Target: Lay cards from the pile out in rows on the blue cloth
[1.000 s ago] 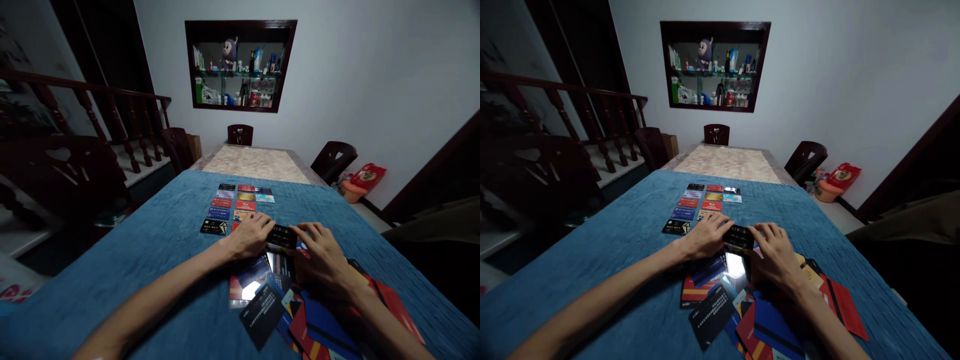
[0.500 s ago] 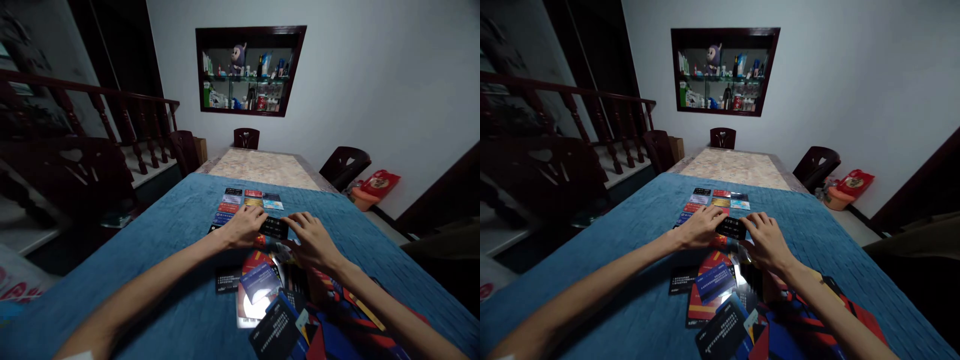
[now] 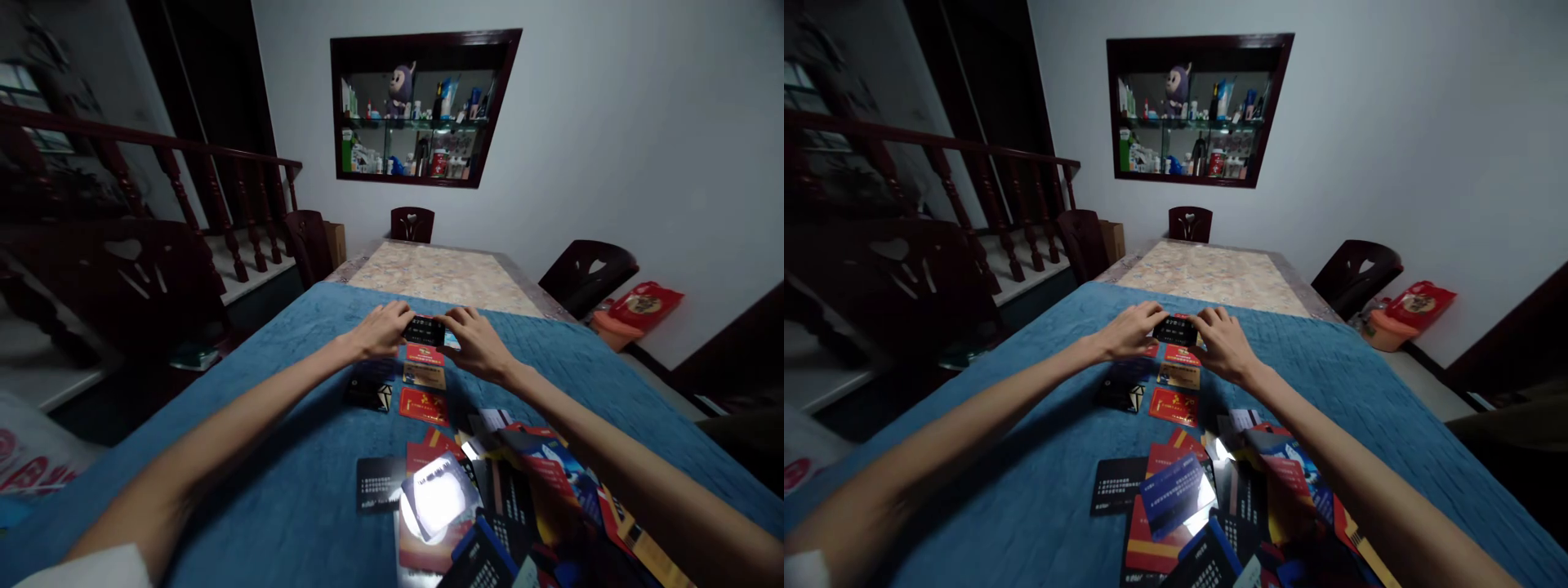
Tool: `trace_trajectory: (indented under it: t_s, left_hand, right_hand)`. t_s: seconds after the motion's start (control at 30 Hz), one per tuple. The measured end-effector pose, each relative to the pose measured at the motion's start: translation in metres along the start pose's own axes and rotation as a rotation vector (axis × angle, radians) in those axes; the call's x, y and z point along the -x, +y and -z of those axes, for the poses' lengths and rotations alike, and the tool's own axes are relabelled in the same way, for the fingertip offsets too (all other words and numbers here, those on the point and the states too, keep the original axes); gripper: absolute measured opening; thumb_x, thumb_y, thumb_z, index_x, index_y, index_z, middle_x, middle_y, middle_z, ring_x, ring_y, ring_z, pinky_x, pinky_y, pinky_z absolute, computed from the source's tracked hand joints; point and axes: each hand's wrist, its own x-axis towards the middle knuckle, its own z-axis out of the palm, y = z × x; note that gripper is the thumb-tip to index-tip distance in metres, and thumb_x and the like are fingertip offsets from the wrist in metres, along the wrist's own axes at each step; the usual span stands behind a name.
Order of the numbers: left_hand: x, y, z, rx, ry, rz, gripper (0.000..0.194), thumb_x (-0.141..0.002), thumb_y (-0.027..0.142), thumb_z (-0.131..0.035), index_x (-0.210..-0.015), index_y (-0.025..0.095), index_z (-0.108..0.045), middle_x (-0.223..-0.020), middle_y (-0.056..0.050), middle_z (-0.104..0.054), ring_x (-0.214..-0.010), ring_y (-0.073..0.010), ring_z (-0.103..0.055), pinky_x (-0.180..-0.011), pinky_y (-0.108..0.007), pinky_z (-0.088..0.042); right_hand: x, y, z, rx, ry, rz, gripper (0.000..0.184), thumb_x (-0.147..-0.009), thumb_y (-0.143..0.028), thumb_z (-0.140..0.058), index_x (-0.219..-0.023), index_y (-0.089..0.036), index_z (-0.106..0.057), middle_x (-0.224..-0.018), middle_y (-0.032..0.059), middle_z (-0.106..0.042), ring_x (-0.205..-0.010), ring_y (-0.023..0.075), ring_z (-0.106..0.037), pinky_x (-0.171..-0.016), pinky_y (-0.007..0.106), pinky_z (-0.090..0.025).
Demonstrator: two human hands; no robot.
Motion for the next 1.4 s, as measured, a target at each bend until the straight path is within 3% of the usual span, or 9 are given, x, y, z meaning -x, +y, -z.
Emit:
trace_trajectory:
  t_s: [0.3,0.67,0.97,1.4]
  left_hand:
    - [-0.015,-0.059,-0.021,0.054,-0.010,0.055,0.038,-0.078,0.019,-0.061,-0.115,0.013,-0.058,-0.113,-0.012,-0.056,-0.106,-0.0260,-0.056,-0.092,-0.037,-0.049]
    - [-0.037,-0.099,-0.047,0.076,-0.113,0.146,0.030,-0.076,0.017,-0.059,-0.106,0.013,-0.063,-0.108,-0.011,-0.059,-0.102,-0.0262,-0.058,-0.087,-0.034,-0.049]
    - [-0.050,-0.118,-0.072,0.106,-0.214,0.218,0.031,-0.074,0.013,-0.060,-0.104,0.012,-0.065,-0.105,-0.010,-0.064,-0.098,-0.0252,-0.060,-0.084,-0.031,-0.049]
    - [-0.060,-0.126,-0.091,0.102,-0.313,0.283,0.032,-0.073,0.012,-0.060,-0.104,0.014,-0.068,-0.101,-0.006,-0.069,-0.098,-0.0224,-0.062,-0.078,-0.023,-0.048]
  right_hand:
    - [-0.055,0.009,-0.027,0.003,-0.124,-0.028,0.044,-0.083,-0.031,-0.062,-0.125,-0.019,-0.058,-0.121,0.0139,-0.059,-0.105,0.0296,-0.046,-0.080,0.038,-0.040]
    - [-0.097,0.025,-0.068,0.001,-0.230,-0.066,0.041,-0.084,-0.033,-0.063,-0.124,-0.024,-0.062,-0.123,0.0123,-0.062,-0.106,0.0310,-0.048,-0.079,0.038,-0.039]
    - [-0.110,0.030,-0.097,-0.014,-0.341,-0.119,0.041,-0.086,-0.034,-0.061,-0.127,-0.027,-0.063,-0.125,0.0121,-0.063,-0.111,0.0330,-0.048,-0.079,0.039,-0.039]
    - [-0.117,0.035,-0.121,0.013,-0.455,-0.162,0.040,-0.087,-0.039,-0.059,-0.126,-0.032,-0.063,-0.123,0.0080,-0.065,-0.115,0.0326,-0.049,-0.081,0.037,-0.039]
